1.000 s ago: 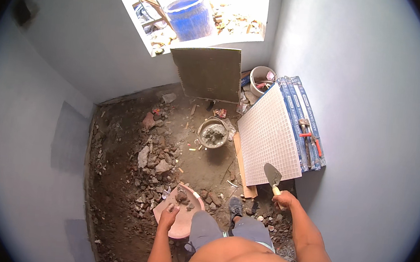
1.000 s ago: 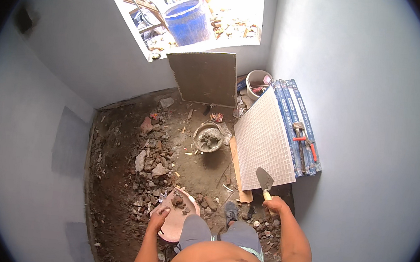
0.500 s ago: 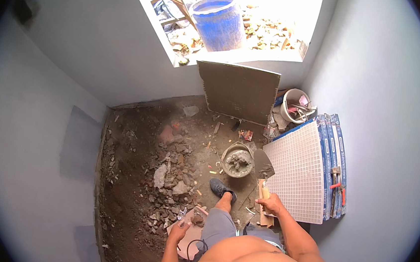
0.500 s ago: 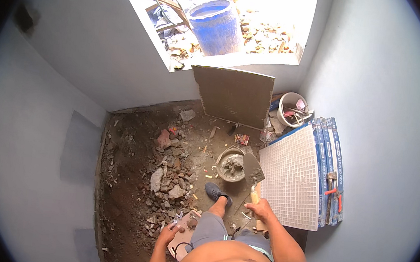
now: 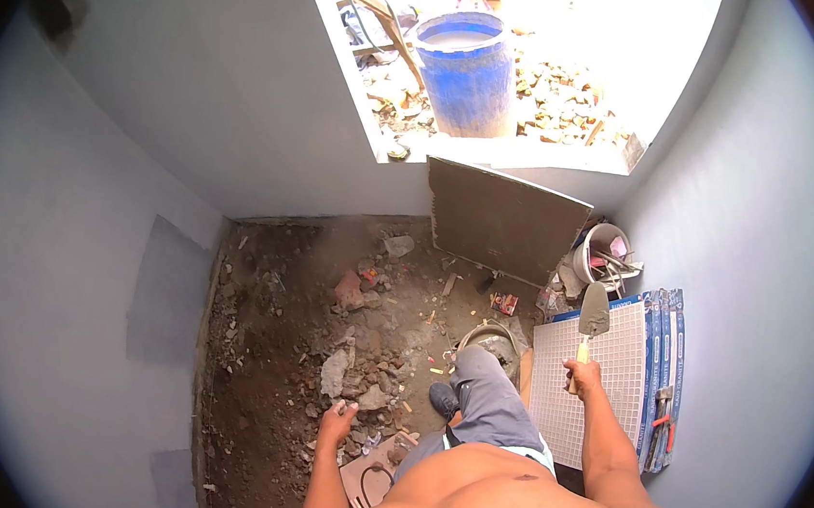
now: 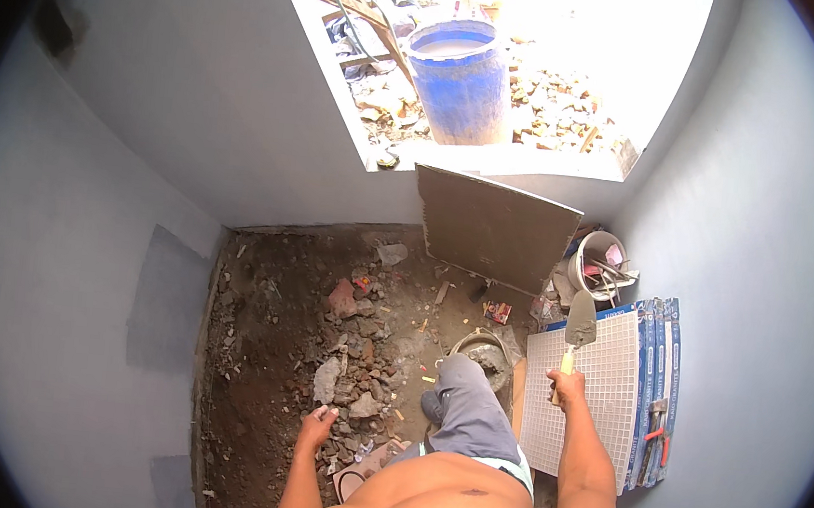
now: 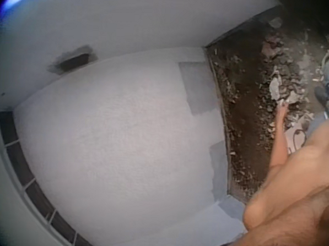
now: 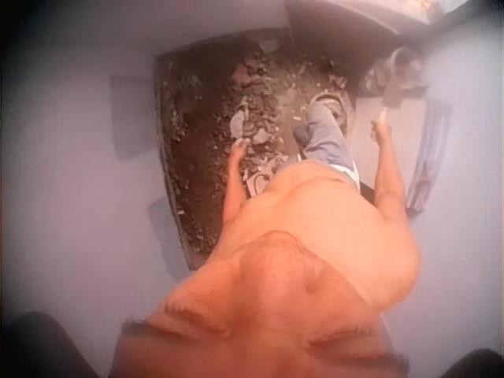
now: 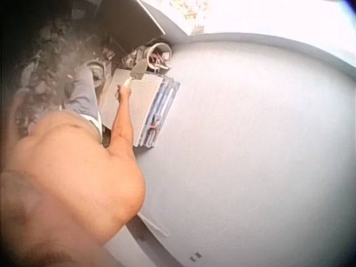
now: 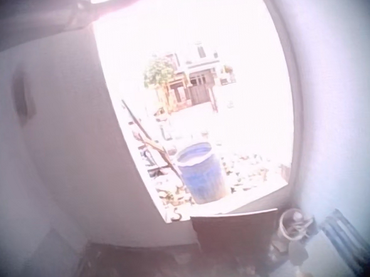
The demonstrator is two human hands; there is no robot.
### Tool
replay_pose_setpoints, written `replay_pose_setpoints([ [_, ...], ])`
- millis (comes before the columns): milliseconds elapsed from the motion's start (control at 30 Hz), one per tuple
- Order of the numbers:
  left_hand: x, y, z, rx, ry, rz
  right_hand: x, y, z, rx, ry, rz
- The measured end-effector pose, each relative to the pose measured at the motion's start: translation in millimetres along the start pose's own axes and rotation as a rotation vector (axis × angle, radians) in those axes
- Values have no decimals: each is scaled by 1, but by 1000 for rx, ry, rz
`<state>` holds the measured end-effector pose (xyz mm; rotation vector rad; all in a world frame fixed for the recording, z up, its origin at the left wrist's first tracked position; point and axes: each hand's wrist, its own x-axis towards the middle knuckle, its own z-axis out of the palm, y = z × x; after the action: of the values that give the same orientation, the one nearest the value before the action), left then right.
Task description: The person spreads cement on the floor using a trowel and a hammer. They then pick up a tile, apply cement to its back, and place it on the prepared area. The person continues to spread cement and prepare the surface for additional tiles.
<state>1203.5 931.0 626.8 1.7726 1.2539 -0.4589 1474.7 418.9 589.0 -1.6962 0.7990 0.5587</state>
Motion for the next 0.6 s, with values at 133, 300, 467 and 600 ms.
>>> replay_pose_setpoints([
  [133, 5, 27, 19, 9, -72, -41, 7, 39, -5, -134, -12, 249],
  [300, 26, 28, 24, 2, -54, -37, -15, 69, 12, -155, -4, 477],
  [467, 80, 86, 0, 184, -59, 11, 13, 71, 20, -133, -80, 580],
  [600, 158, 181, -17, 210, -26, 149, 56, 44, 39, -12, -76, 591],
])
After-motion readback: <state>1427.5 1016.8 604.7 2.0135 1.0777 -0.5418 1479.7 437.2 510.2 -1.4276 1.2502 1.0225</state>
